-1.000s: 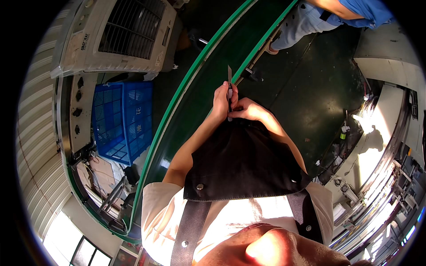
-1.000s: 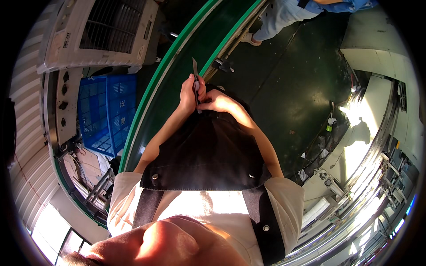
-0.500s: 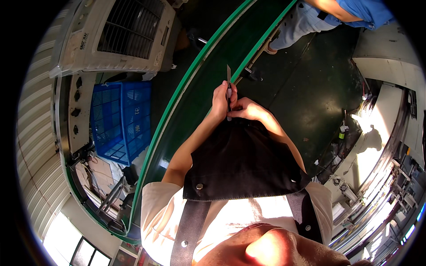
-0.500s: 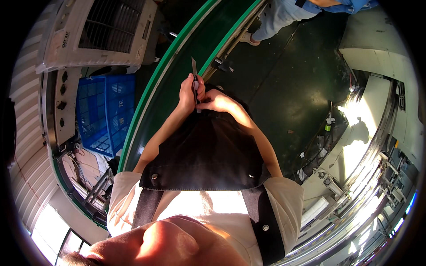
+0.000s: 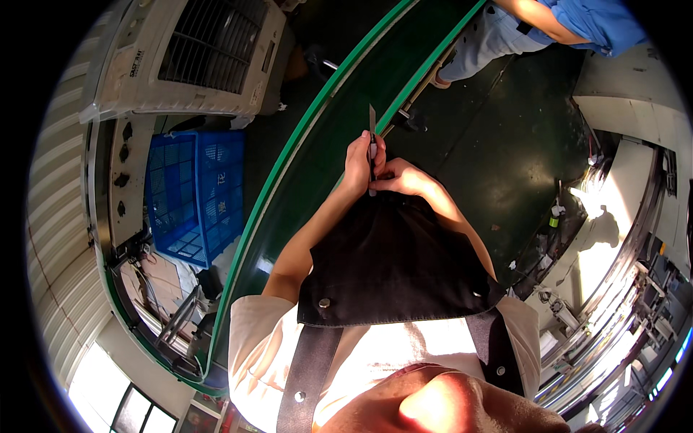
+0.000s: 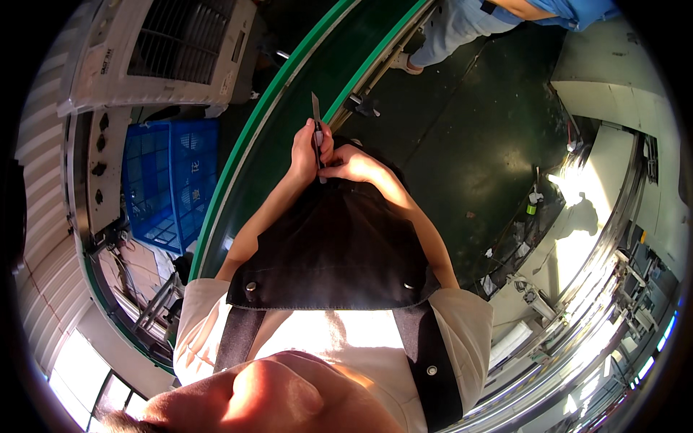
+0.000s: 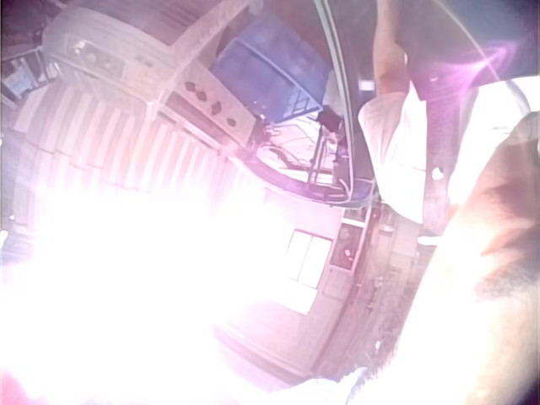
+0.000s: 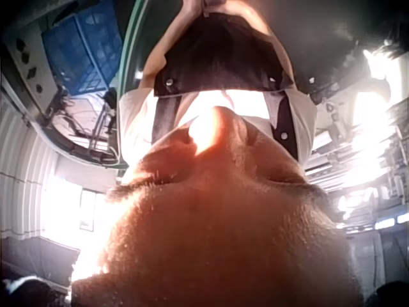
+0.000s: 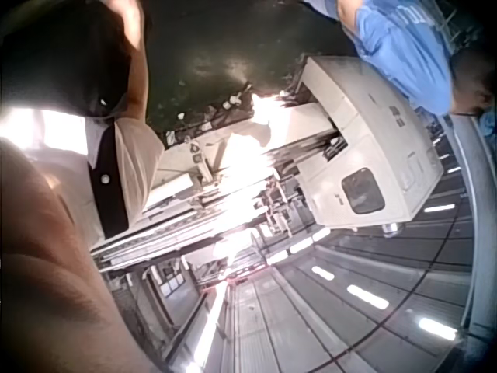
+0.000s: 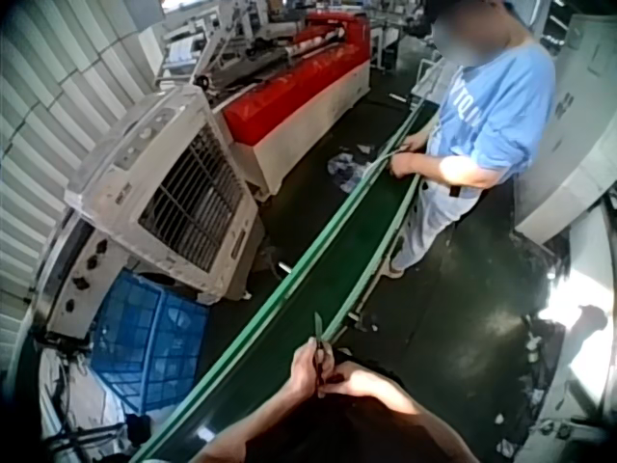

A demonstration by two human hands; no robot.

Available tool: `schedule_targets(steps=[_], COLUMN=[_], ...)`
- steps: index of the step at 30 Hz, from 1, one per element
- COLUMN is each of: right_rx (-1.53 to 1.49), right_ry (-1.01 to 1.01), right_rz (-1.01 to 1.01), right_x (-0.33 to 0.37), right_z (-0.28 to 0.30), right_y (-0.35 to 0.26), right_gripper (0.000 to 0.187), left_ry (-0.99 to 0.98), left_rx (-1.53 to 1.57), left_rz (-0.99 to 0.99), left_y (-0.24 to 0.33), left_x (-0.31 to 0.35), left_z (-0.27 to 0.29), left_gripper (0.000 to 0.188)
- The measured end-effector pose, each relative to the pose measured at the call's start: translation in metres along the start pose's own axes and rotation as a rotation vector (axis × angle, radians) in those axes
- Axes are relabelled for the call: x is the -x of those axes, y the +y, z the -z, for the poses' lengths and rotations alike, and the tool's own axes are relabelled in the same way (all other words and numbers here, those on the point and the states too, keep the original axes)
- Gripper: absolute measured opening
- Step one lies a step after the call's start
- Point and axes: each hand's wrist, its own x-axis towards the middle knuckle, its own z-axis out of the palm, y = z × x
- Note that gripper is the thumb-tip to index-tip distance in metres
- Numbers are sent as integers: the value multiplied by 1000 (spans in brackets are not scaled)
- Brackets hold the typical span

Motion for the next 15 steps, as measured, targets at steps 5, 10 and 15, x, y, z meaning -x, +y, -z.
schedule_targets(steps=[5, 10, 15], right_rx=[25, 30, -22], right_ry=[-3, -12, -16], right_rz=[-2, -8, 11], right_x=[1, 0, -1], right_z=[1, 1, 1], right_y=[-1, 0, 5], right_gripper=[16, 16, 16], left_ry=[1, -1, -3], left_rx=[-2, 5, 12], left_rz=[2, 12, 15], left_y=[1, 1, 0], left_x=[0, 0, 0], left_z=[-1, 0, 0], left_gripper=[40, 40, 40])
